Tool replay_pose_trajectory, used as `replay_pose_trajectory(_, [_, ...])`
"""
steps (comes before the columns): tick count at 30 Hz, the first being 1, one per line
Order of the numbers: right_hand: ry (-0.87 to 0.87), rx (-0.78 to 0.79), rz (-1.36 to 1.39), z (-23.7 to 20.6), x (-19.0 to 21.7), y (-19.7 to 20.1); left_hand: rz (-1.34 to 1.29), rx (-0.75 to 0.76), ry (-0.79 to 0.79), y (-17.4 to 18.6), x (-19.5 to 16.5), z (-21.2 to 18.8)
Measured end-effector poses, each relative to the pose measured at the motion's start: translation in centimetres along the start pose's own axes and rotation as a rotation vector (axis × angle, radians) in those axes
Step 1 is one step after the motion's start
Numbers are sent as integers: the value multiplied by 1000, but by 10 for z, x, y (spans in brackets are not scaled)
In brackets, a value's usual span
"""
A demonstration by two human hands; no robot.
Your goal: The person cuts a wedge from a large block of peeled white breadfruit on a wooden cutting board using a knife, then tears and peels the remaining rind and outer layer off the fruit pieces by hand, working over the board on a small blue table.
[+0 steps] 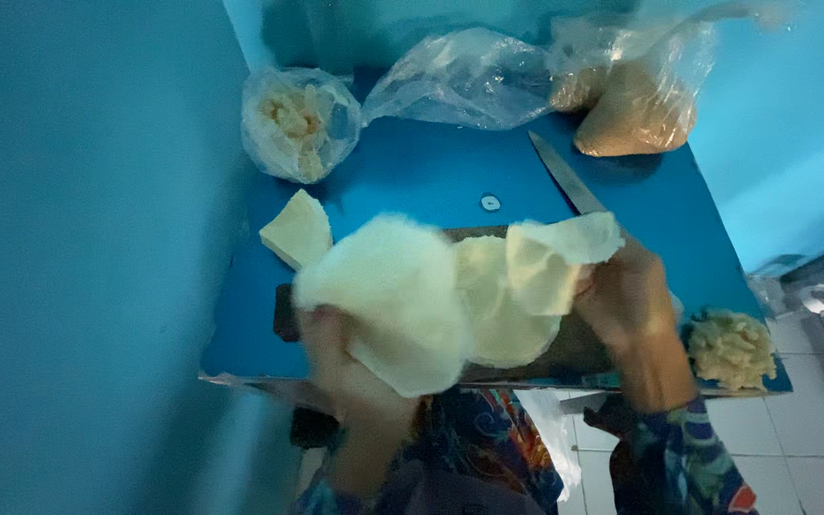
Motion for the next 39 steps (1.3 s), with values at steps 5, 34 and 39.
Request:
replay_pose_trajectory(5, [191, -84, -799, 5, 34, -12, 342, 57, 49, 24, -36, 37])
replay_pose_trajectory(34, [-143, 78, -1133, 16, -26, -21, 1674, 1230, 335, -43, 11, -12])
replay_pose_trajectory(39, [-286, 38, -1120, 9, -20, -22, 1747, 1213, 432, -40, 12, -14])
Point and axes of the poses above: each hand's wrist, its own z-axis towards the middle knuckle, its own y-axis out of the back of the hand, x = y × z, the point moved 6 cm from there along z, towards the middle knuckle, and after that the axes turned 9 degrees about -y, right-handed, at the moved point
